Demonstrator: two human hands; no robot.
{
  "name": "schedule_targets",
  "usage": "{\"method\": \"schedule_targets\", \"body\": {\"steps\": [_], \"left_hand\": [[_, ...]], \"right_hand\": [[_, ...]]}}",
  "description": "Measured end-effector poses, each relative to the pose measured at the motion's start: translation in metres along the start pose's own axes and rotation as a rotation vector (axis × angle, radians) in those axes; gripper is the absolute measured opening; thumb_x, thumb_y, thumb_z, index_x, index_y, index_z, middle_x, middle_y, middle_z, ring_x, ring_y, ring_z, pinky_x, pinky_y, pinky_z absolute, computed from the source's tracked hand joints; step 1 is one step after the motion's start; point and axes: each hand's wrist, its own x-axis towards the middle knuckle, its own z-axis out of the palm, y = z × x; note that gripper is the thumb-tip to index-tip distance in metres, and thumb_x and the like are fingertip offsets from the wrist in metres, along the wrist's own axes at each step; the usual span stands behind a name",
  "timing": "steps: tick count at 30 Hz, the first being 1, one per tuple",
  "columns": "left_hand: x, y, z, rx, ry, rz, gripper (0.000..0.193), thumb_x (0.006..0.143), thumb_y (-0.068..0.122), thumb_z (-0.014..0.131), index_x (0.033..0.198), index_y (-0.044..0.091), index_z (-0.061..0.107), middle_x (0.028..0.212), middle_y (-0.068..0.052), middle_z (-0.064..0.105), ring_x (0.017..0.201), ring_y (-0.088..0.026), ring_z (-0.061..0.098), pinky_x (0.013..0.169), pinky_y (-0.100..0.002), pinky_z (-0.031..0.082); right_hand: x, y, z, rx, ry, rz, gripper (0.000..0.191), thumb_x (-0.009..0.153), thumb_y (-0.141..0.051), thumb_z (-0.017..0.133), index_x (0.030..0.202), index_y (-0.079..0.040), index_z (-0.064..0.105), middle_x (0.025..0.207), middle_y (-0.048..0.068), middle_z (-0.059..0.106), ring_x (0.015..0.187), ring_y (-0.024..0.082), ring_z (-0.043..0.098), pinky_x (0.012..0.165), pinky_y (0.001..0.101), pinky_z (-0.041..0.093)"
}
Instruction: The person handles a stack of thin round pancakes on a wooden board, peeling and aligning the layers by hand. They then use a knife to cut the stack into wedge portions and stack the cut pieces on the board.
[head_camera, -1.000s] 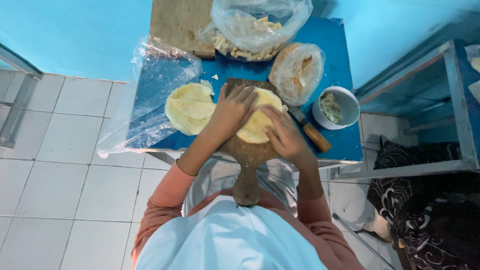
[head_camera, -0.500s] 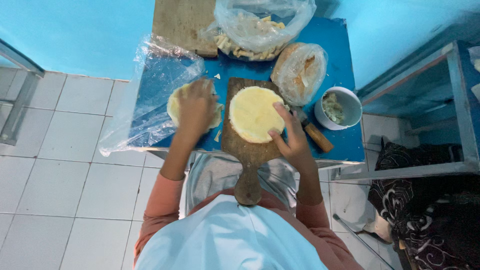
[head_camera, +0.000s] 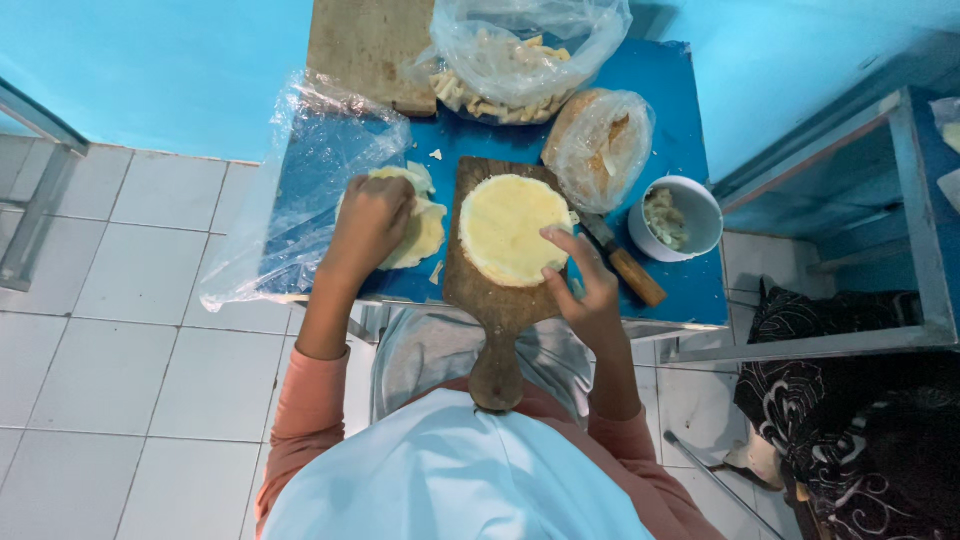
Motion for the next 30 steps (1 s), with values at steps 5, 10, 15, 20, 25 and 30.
{"method": "schedule_targets", "body": {"steps": [5, 10, 15, 20, 25, 30], "left_hand": [[0.000, 0.003, -0.004, -0.373, 0.105, 0.035, 0.010, 0.107, 0.007, 0.058, 0.110, 0.000, 0.053, 0.096, -0.019, 0.064, 0.091, -0.036, 0.066, 0.080, -0.041, 0.050], [0.003, 0.006, 0.004, -0.851, 0.131, -0.124, 0.010, 0.111, 0.012, 0.054, 0.113, 0.002, 0.052, 0.093, -0.005, 0.056, 0.085, -0.012, 0.054, 0.076, -0.030, 0.047], [0.002, 0.037, 0.030, -1.346, 0.134, -0.287, 0.014, 0.110, 0.019, 0.056, 0.117, 0.007, 0.054, 0.087, 0.002, 0.049, 0.072, -0.005, 0.040, 0.063, -0.022, 0.033], [-0.001, 0.078, 0.078, -1.941, 0.296, -0.094, 0.030, 0.092, 0.026, 0.063, 0.115, 0.010, 0.053, 0.094, -0.003, 0.056, 0.087, -0.015, 0.054, 0.082, -0.030, 0.048], [0.021, 0.073, 0.132, -2.372, 0.339, 0.084, 0.019, 0.104, 0.025, 0.058, 0.110, 0.007, 0.054, 0.090, -0.005, 0.052, 0.084, -0.018, 0.050, 0.084, -0.030, 0.045], [0.007, 0.075, 0.138, -2.349, 0.318, -0.046, 0.023, 0.104, 0.026, 0.056, 0.110, 0.005, 0.053, 0.084, -0.002, 0.048, 0.080, -0.015, 0.047, 0.079, -0.028, 0.043]], "right_hand": [[0.007, -0.007, 0.005, 0.086, -0.016, -0.034, 0.036, 0.098, 0.002, 0.067, 0.133, -0.003, 0.061, 0.131, 0.012, 0.071, 0.130, 0.027, 0.067, 0.114, 0.0373, 0.050], [0.027, -0.013, 0.023, 0.126, -0.094, -0.028, 0.050, 0.094, 0.002, 0.071, 0.141, -0.001, 0.054, 0.137, 0.014, 0.068, 0.133, 0.028, 0.063, 0.113, 0.0373, 0.047], [0.046, -0.016, 0.042, 0.454, -0.115, 0.002, 0.062, 0.100, 0.006, 0.054, 0.159, -0.004, 0.038, 0.158, 0.017, 0.054, 0.152, 0.032, 0.050, 0.127, 0.0390, 0.037], [0.033, -0.036, 0.052, 0.220, 0.025, -0.031, 0.071, 0.089, -0.005, 0.081, 0.150, -0.005, 0.044, 0.146, 0.019, 0.058, 0.138, 0.034, 0.058, 0.116, 0.0433, 0.047], [0.024, -0.052, 0.048, -0.083, 0.164, -0.234, 0.070, 0.081, -0.012, 0.090, 0.139, -0.002, 0.052, 0.133, 0.017, 0.063, 0.122, 0.038, 0.062, 0.107, 0.0465, 0.050], [0.020, -0.052, 0.045, -0.194, 0.152, -0.268, 0.059, 0.085, -0.006, 0.085, 0.135, -0.002, 0.055, 0.125, 0.016, 0.069, 0.120, 0.040, 0.063, 0.107, 0.0474, 0.051]]}}
